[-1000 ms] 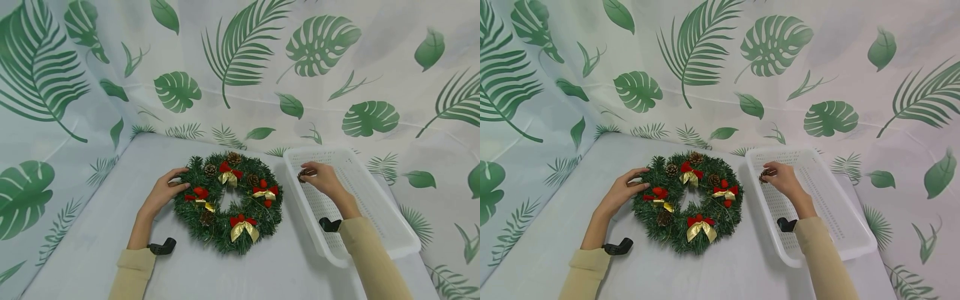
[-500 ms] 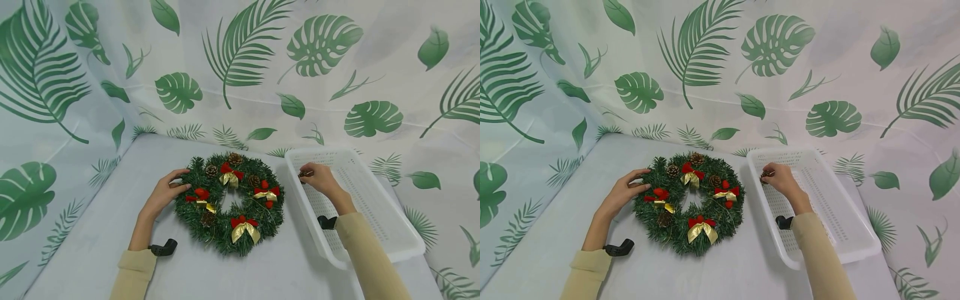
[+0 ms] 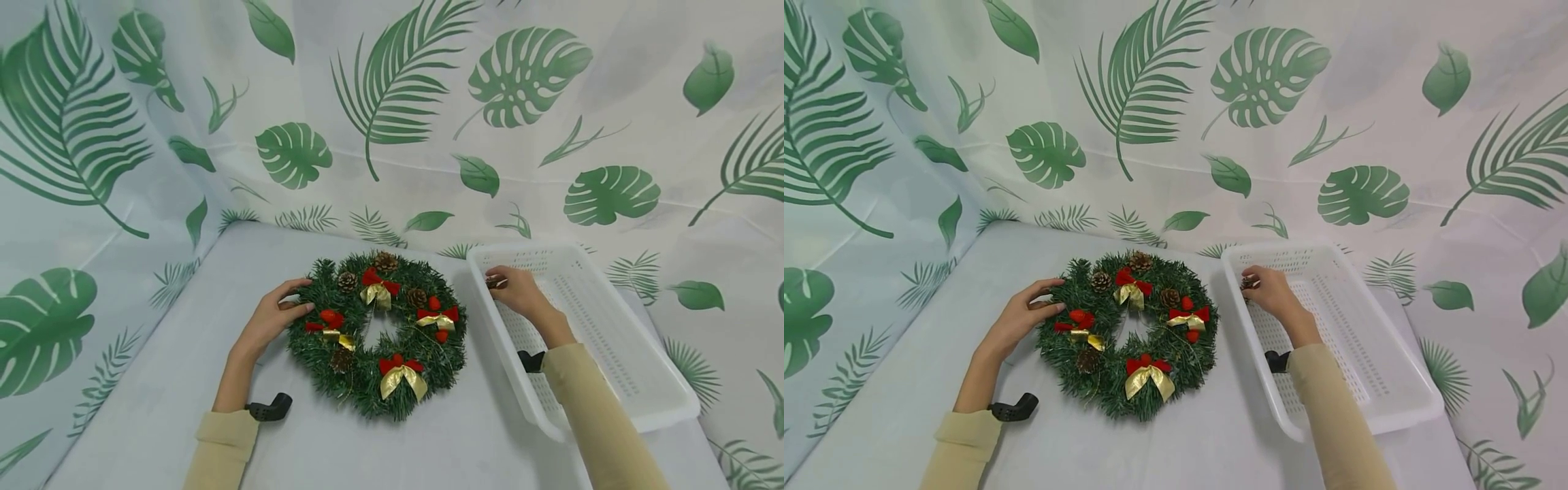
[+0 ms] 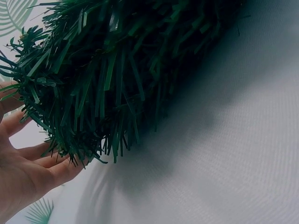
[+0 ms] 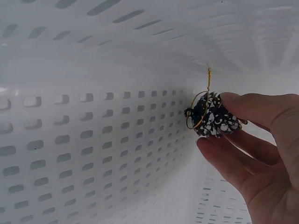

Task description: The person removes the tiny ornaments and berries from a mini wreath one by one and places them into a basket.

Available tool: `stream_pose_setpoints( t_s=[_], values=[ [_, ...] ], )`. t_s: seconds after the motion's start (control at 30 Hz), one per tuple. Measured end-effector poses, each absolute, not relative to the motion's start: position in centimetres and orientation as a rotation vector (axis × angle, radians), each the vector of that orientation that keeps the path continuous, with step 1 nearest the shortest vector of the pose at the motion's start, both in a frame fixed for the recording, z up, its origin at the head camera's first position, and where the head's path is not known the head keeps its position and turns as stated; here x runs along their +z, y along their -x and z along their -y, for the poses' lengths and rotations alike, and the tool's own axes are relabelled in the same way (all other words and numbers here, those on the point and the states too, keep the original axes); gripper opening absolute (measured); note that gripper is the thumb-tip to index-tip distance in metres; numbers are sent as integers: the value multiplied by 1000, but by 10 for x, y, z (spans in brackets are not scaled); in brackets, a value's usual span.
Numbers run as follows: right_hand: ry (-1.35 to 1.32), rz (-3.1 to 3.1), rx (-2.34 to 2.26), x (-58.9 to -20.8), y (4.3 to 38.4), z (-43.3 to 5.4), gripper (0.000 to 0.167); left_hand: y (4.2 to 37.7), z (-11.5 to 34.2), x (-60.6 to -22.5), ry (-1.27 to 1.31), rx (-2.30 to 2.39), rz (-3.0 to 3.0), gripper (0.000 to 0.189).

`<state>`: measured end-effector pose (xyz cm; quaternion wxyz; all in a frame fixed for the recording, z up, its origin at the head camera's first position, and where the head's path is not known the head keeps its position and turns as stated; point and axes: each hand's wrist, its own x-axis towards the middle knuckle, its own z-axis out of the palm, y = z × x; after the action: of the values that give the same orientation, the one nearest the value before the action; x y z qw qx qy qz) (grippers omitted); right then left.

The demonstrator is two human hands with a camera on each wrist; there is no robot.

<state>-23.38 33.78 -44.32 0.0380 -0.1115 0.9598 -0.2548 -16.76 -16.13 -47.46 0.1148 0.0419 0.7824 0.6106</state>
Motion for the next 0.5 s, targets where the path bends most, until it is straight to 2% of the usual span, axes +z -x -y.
stream_pose_setpoints(
  t_s=[0.5],
  values=[
    [347,-2952,-769,-437,227,-335,38,166,160,-474,-114,1800,-2286,60]
  ],
)
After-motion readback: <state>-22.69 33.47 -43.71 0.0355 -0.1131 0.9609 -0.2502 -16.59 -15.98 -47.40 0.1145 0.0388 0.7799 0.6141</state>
